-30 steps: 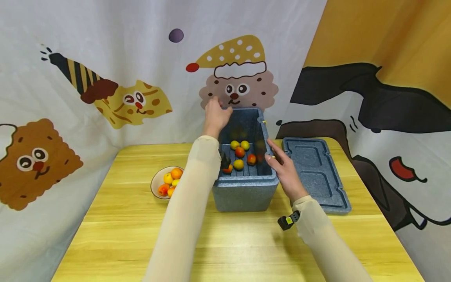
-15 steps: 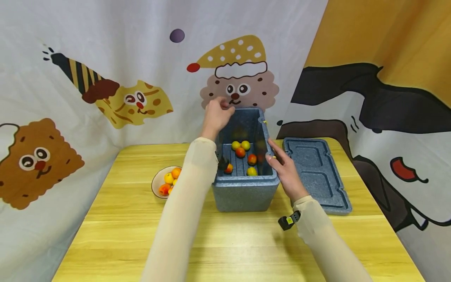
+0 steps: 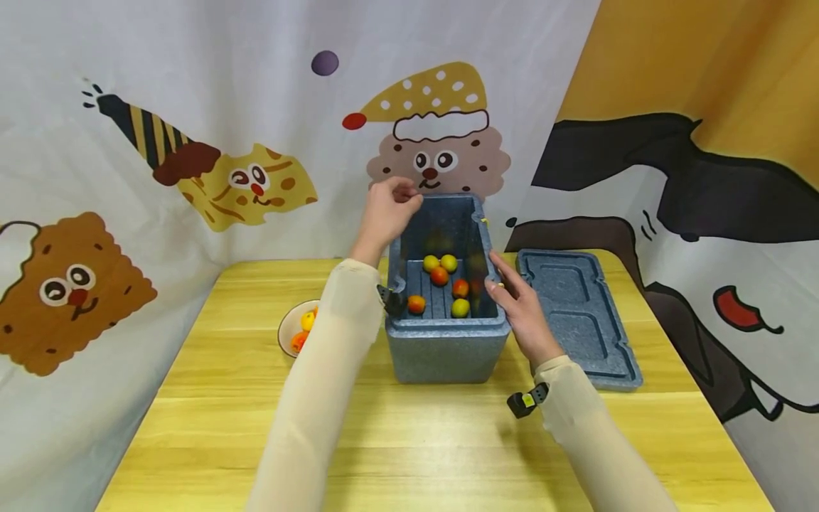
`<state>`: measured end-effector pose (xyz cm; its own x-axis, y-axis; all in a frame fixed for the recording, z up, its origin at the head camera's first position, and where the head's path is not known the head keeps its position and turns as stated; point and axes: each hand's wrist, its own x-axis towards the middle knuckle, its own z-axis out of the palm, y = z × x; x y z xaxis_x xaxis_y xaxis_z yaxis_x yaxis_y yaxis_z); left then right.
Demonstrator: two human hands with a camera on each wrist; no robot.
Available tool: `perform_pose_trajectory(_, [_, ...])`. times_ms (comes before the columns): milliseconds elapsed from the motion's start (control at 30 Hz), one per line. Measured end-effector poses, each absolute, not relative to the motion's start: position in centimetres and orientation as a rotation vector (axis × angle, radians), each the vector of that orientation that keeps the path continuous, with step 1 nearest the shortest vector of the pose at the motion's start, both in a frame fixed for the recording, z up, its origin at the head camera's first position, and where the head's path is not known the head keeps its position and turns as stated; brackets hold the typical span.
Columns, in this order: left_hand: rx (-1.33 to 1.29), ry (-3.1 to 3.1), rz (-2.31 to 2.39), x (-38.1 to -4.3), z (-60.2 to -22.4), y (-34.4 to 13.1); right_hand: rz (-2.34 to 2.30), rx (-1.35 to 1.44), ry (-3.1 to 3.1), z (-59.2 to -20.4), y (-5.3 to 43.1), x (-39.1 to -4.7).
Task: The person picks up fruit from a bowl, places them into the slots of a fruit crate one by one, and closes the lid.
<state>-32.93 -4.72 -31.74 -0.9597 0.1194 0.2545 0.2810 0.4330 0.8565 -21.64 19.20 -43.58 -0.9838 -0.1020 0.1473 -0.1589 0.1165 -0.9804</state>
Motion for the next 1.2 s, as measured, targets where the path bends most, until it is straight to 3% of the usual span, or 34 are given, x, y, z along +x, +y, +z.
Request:
perform_pose_trajectory(500, [-0.470, -2.434, -1.625, -28.8, -31.7, -8.2, 2.051, 0.290, -2.320, -43.9, 19.4, -21.6])
perform_pose_trajectory(900, [-0.467, -2.349, -1.715, -25.6, -34.9, -13.0, 2.046, 0.296, -2.306, -43.9, 19.3, -21.8])
perform_pose_trajectory(1200, [-0.377, -2.435, -1.676, -24.5, -40.0, -17.3, 2.059, 0.298, -2.286, -43.7, 19.3, -21.7])
